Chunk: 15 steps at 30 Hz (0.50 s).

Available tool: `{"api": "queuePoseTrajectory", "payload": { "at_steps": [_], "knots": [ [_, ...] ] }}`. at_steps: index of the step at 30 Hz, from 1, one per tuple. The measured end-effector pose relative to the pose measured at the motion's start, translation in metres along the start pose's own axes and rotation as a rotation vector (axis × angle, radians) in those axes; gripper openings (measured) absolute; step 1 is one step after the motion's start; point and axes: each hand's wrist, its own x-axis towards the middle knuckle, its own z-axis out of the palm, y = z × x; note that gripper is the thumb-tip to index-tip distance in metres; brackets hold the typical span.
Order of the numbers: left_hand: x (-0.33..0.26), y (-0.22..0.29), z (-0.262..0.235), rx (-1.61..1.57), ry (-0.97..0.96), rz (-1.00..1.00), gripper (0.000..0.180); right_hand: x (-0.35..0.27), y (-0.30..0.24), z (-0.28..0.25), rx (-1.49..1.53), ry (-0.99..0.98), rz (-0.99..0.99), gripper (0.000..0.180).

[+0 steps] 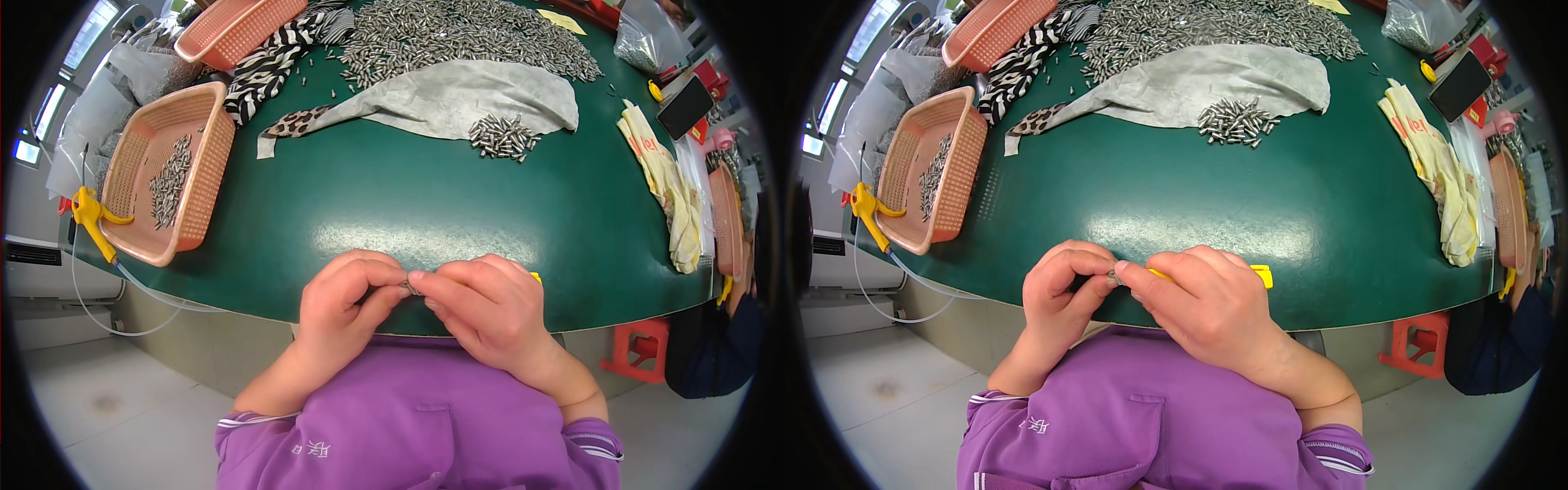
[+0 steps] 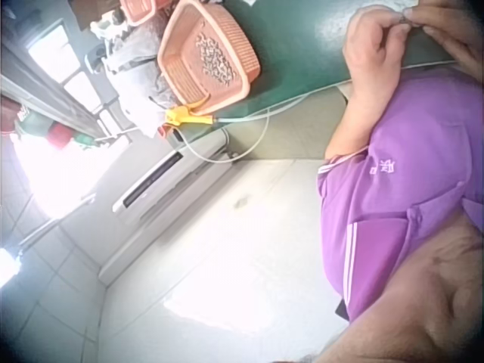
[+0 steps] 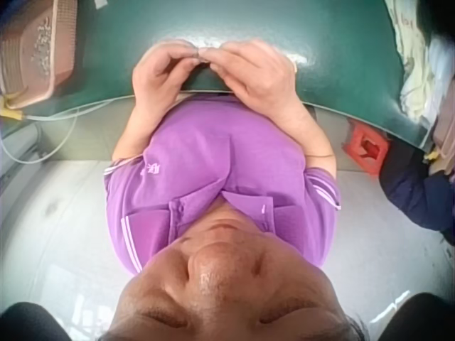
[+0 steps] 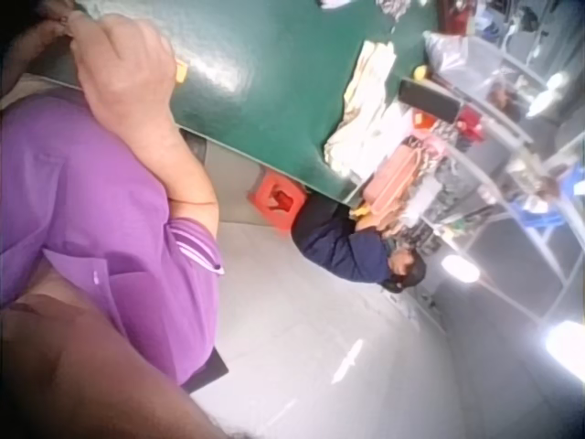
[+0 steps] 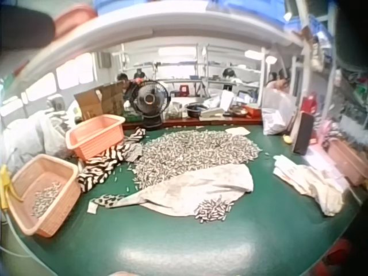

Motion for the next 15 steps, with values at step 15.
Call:
{"api": "queuePoseTrajectory", "payload": {
  "at_steps": [15],
  "knots": [
    [-0.0003, -0.0005, 0.0001, -0.061, -0.001, -0.059, 0.017, 0.0000, -0.0002, -0.0004, 0.001, 0.024, -0.014, 0.039]
  ]
}}
